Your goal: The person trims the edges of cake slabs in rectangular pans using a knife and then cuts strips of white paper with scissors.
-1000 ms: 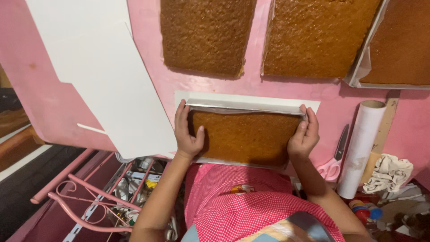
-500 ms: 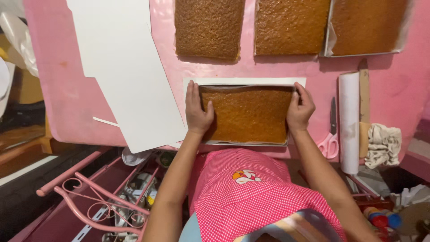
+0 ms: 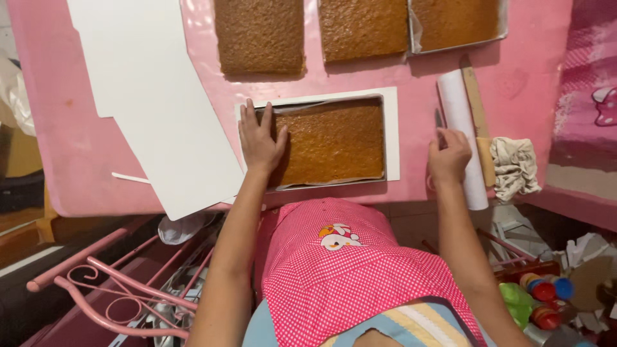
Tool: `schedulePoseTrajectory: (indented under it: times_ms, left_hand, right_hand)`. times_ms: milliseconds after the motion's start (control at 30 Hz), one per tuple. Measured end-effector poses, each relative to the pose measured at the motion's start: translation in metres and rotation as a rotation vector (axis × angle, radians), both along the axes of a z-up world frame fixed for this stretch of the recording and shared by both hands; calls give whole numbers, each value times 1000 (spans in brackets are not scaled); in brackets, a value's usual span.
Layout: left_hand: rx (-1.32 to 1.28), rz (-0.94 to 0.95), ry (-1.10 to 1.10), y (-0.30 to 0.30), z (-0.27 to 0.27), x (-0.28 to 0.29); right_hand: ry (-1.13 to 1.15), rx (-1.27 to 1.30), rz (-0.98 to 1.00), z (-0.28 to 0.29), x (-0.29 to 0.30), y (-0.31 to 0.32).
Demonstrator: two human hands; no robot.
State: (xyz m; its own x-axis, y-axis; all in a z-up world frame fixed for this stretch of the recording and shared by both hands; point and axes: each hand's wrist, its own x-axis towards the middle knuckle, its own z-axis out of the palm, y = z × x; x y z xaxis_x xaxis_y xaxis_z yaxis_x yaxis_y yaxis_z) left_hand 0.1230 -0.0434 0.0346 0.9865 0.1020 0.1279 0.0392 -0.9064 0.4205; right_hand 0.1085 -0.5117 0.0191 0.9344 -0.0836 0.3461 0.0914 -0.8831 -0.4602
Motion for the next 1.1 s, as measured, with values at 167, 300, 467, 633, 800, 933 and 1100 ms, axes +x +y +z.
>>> schedulePoseTrajectory:
  times_ms: [167, 300, 467, 633, 800, 933, 1100]
  left_hand:
    - [-20, 11, 72, -1, 2, 1]
    - [28, 16, 41, -2, -3, 1]
    - [15, 38, 43, -6, 1, 1]
    - [-28, 59, 62, -9, 3, 1]
    - [0, 87, 107, -14, 16, 0]
    - [-11, 179, 111, -9, -6, 0]
    - [-74, 207, 42, -2, -24, 2]
  right_hand:
    - [201, -218, 49, 8, -26, 12]
    - [292, -257, 31, -7, -18, 8]
    - [218, -209, 127, -23, -10, -9]
    - [282, -146, 167, -22, -6, -13]
    - [439, -191, 174, -14, 3, -12]
    - [533, -217, 140, -29, 17, -16]
    - [820, 79, 135, 44, 27, 23]
